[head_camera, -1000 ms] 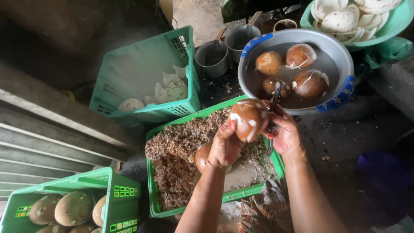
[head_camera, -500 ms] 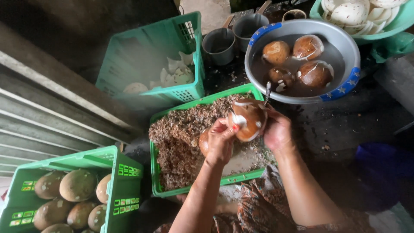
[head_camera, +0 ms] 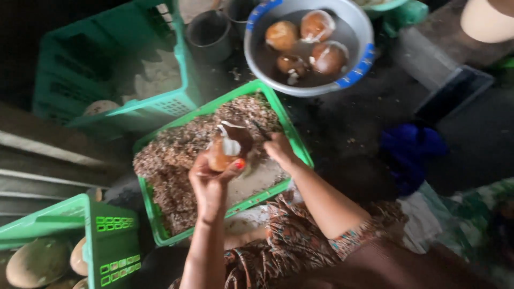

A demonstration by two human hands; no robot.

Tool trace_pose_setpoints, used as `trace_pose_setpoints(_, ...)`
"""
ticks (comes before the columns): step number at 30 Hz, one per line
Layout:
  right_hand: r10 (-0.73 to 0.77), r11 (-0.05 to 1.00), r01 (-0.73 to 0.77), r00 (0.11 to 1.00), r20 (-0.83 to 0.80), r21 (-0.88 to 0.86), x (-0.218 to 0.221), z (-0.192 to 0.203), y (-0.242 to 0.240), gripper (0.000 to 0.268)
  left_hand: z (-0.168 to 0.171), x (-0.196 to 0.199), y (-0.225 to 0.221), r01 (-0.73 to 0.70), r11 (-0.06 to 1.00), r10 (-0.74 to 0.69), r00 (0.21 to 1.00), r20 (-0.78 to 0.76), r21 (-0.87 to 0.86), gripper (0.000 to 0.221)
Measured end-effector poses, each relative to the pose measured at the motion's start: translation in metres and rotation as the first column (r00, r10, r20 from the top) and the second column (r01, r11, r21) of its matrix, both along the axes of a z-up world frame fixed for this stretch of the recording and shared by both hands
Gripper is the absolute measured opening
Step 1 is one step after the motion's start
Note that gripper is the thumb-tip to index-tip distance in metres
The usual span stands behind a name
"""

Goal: Scraping the brown skin off of husked coconuts using a hand tool and placing them in water

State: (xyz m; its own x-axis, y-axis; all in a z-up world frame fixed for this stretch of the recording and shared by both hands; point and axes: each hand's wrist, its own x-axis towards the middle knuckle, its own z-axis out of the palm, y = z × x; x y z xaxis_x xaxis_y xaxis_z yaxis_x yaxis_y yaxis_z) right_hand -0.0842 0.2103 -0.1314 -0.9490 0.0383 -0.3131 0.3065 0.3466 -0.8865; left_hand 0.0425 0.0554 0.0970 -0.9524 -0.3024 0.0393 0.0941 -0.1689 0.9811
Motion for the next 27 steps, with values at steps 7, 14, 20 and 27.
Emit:
trace_pose_setpoints(7, 0.267, 0.861, 0.120, 0.720, -0.641, 0.494, -0.011, 0.007, -0.001, 0.020, -0.022, 0.001, -0.040, -0.262, 0.622, 0.058, 0.955, -0.291, -0.738, 0.032)
trace_pose_setpoints(14, 0.243, 0.557, -0.185, 0.969, -0.054, -0.810, 0.039, 0.159, -0.004, 0.070, -0.014, 0.002, -0.023, -0.127, 0.665, -0.195, 0.922, -0.335, -0.736, 0.027)
trace_pose_setpoints(20, 0.047, 0.654, -0.221, 0.966, -0.253, -0.723, 0.070, 0.190, -0.026, 0.053, -0.033, -0.004, -0.003, -0.007, 0.962, 0.052, 0.986, -0.158, 0.272, 0.098)
trace_pose_setpoints(27, 0.320, 0.819, -0.441, 0.882, -0.346, -0.368, 0.058, 0.198, 0.000, 0.039, -0.021, 0.015, -0.052, -0.113, 0.679, 0.117, 0.992, 0.045, 0.725, 0.077)
